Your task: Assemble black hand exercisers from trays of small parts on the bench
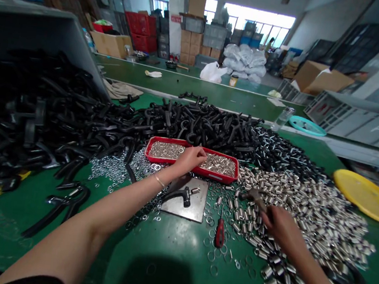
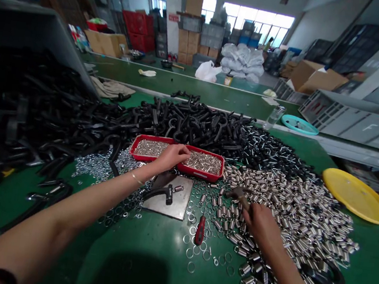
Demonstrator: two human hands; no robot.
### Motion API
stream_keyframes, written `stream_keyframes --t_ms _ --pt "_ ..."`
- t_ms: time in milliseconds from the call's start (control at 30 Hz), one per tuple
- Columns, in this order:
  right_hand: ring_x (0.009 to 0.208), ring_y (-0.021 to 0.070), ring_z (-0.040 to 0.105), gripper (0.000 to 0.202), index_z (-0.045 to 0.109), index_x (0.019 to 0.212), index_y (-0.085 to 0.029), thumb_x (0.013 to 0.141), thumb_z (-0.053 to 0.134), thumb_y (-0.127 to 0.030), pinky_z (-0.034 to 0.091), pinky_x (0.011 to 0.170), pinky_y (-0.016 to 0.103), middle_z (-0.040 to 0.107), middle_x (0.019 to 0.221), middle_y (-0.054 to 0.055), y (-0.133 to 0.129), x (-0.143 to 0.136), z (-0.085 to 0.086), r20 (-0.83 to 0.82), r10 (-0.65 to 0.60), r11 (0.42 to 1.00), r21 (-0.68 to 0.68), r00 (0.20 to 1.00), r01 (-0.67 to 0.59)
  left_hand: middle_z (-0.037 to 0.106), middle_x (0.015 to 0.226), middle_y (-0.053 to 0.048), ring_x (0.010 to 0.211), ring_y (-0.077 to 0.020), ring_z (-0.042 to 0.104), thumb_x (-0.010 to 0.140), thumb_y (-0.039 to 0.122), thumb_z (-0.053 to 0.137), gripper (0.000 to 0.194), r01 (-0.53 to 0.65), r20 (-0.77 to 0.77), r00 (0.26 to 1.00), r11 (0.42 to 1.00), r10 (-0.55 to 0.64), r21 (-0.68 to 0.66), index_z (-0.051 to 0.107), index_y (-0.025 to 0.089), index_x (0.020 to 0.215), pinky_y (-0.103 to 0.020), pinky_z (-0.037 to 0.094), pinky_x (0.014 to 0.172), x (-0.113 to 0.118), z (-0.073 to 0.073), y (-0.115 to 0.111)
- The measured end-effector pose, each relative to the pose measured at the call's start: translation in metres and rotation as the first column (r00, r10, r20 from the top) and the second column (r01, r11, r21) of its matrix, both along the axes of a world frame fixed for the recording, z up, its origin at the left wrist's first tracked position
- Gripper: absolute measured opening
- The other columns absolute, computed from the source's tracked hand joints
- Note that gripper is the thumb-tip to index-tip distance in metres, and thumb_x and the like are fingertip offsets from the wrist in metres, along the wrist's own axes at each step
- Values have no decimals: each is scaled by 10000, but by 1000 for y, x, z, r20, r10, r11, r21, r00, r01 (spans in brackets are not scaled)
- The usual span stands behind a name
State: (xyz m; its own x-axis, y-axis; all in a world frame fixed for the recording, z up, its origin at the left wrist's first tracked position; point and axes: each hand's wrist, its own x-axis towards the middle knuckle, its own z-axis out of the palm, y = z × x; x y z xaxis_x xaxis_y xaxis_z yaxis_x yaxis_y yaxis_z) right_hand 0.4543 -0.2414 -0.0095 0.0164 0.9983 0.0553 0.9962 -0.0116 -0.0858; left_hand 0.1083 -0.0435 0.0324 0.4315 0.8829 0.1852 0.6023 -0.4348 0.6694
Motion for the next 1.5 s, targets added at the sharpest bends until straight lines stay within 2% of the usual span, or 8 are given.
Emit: stream_keyframes --t_ms 133,267,467,800,1067,1133,1300,1500 --pt "715 256 573 316 534 856 -209 879 474 -518 416 642 355 616 783 116 -2 -16 26 -179 -48 990 125 983 71 717 781 -11 740 -164 655 856 263 613 120 63 216 976 984 -26 -167 693 174 873 -272 474 724 -39 -14 -50" --pt "559 197 554 368 542 895 -231 936 400 -568 398 535 310 621 683 33 -1 -68 43 -552 -187 976 -196 813 91 708 812 -17 769 -169 645 830 269 648 105 -27 217 973 972 79 -233 683 170 839 -274 466 723 -59 -38 -77" --pt "680 201 611 276 547 887 -224 935 478 -486 449 614 310 660 750 35 16 -138 37 -697 -28 975 -176 717 -134 691 807 -17 782 -179 642 834 263 641 98 -83 223 965 966 139 -245 663 172 807 -293 474 743 -53 -57 -79" --pt "431 122 500 309 497 967 -230 925 492 -535 354 387 248 629 730 -20 18 -151 20 -811 -233 925 -355 537 -135 669 827 -28 811 -184 625 873 281 620 134 -79 174 978 980 112 -185 626 177 789 -296 466 766 -55 -55 -86" --pt "613 184 603 252 552 944 -211 957 464 -447 422 565 294 681 756 37 23 -150 14 -714 -48 951 -247 699 -187 642 953 -85 984 -248 572 984 304 484 181 144 -231 968 974 -102 173 603 180 926 -416 404 939 -56 -53 -97" --pt "662 204 619 252 564 964 -212 960 456 -440 424 610 305 676 761 43 22 -154 24 -655 23 955 -210 755 -210 635 1072 -114 1061 -278 554 954 397 544 251 151 -254 962 971 -102 184 592 174 1061 -449 390 979 -59 -51 -104" --pt "738 220 633 301 533 1057 -224 1004 357 -462 414 658 303 681 852 66 20 -177 54 -571 136 972 -81 810 -221 555 1269 -162 1192 -342 501 765 510 760 912 65 -198 979 988 -36 140 295 157 1465 -504 368 1059 -67 -56 -119" --pt "678 214 620 314 573 946 -192 1002 386 -438 389 612 294 674 781 80 44 -177 27 -442 102 923 -291 891 -250 583 1221 -168 1175 -353 520 752 475 782 979 66 -212 976 991 -41 115 244 128 1493 -535 342 1089 -64 -64 -123"
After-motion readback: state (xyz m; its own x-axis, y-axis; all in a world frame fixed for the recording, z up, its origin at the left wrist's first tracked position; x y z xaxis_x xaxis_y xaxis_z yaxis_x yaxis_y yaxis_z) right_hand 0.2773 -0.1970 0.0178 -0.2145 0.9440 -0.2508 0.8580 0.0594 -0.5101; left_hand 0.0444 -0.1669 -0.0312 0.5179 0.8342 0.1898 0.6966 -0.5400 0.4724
